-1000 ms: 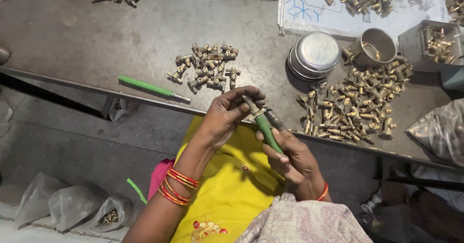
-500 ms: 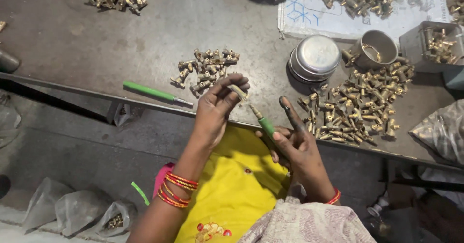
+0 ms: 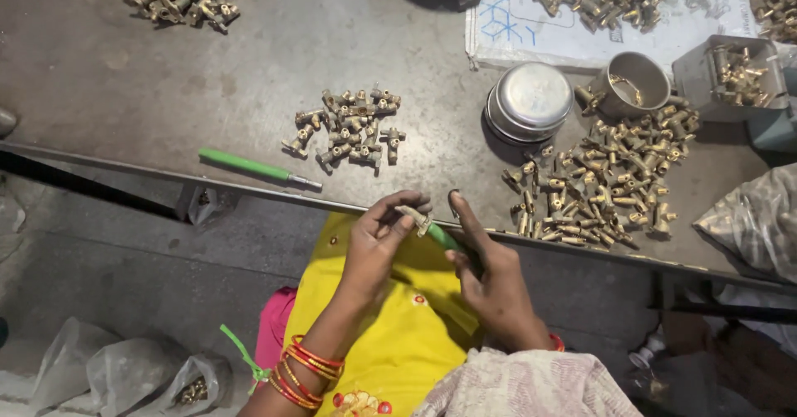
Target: Inspecting and probing small brass T-junction fittings using a handheld tool.
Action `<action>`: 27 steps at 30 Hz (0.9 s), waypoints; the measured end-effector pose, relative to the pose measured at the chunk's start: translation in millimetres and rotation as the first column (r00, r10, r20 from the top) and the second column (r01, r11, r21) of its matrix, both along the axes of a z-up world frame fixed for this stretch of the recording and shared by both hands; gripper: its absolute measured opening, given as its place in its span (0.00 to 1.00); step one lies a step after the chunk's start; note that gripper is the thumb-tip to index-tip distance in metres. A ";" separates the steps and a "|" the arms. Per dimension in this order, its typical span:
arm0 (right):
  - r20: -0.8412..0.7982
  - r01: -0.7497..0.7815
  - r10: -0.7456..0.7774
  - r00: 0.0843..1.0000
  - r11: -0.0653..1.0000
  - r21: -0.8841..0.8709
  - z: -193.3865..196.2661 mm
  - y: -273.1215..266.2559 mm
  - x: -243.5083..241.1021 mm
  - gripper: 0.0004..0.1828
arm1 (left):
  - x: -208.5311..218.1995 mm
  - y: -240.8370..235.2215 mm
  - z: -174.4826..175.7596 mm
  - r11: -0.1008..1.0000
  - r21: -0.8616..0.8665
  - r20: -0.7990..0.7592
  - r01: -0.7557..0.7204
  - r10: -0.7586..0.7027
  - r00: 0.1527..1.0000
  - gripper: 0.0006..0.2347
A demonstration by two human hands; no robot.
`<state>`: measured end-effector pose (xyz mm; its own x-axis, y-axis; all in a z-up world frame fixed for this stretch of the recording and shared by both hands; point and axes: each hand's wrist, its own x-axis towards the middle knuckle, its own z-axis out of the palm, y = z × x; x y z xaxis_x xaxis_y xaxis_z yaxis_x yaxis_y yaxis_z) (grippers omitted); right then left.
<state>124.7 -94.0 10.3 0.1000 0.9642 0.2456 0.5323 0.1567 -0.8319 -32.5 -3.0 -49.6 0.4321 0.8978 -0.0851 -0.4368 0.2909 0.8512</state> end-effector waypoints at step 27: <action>-0.589 0.134 -0.278 0.759 0.952 -0.276 -4.4 10.2 42.3 0.40 | 7.9 149.8 29.2 0.414 0.655 -0.732 0.632 0.554 0.396 0.16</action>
<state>167.0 -83.8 5.9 0.3619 0.9219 -0.1385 -0.1052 -0.1072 -0.9887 -24.6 146.8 -20.4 0.6817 0.6728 0.2874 0.5778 -0.7361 0.3525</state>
